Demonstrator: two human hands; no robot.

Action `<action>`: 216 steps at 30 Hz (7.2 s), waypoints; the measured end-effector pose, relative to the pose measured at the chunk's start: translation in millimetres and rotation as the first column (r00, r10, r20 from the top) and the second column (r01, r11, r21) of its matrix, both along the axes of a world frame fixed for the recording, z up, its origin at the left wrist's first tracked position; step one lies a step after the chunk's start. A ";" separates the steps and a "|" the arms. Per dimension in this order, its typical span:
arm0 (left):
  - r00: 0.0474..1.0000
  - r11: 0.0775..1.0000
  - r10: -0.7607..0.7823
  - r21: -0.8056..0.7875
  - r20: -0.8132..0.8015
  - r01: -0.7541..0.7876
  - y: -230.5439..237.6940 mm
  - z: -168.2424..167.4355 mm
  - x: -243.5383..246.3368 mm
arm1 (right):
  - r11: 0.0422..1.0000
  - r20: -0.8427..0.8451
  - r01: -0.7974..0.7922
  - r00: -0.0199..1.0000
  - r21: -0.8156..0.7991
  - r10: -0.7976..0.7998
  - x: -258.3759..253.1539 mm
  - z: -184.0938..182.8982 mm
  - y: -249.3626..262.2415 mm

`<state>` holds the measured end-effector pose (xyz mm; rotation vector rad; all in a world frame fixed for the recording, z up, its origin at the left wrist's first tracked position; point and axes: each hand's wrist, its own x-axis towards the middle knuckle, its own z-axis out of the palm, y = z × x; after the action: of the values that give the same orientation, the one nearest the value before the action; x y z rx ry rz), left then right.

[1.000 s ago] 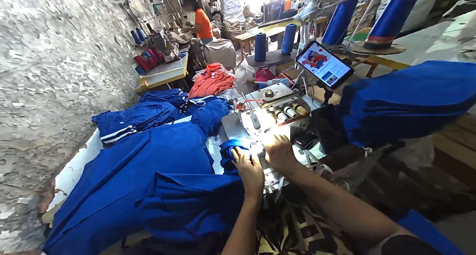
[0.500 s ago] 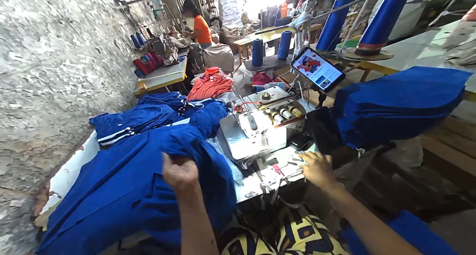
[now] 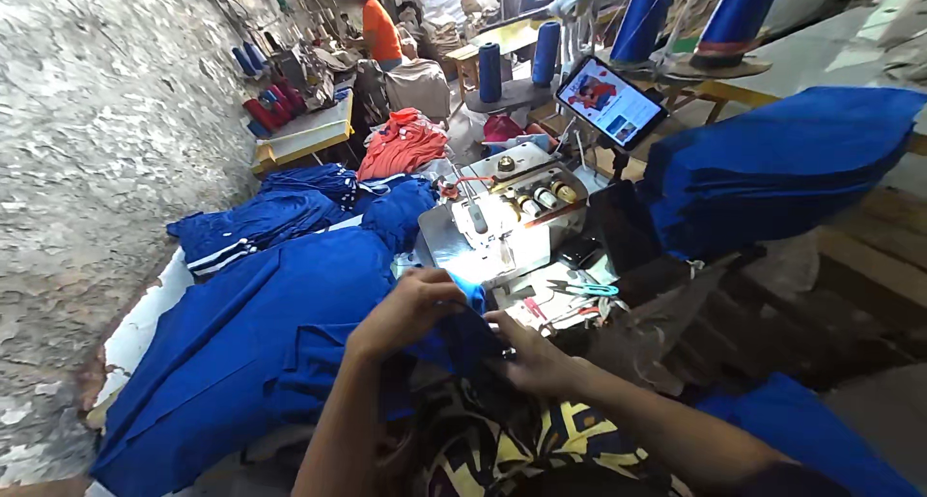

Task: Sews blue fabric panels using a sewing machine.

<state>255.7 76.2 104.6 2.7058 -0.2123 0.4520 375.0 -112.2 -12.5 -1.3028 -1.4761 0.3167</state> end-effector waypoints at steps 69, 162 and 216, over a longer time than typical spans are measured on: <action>0.713 0.570 0.570 -0.821 0.408 0.015 -50.7 -108.1 -37.3 | 0.921 -0.196 0.353 0.927 0.167 -0.320 20.0 -9.2 13.7; 0.538 0.595 0.801 -0.235 0.263 -0.769 30.8 -81.3 102.2 | 0.847 0.113 0.219 0.976 -0.485 -0.188 107.3 0.6 12.5; 0.954 0.432 0.162 -0.851 -0.253 -0.299 -43.1 -175.8 27.8 | 0.363 0.644 0.915 0.172 0.177 -0.746 291.5 128.1 -8.6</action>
<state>283.6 33.1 -71.2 1.6744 0.3733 0.3127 666.5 -120.8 115.6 -2.4222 -0.9256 -0.8430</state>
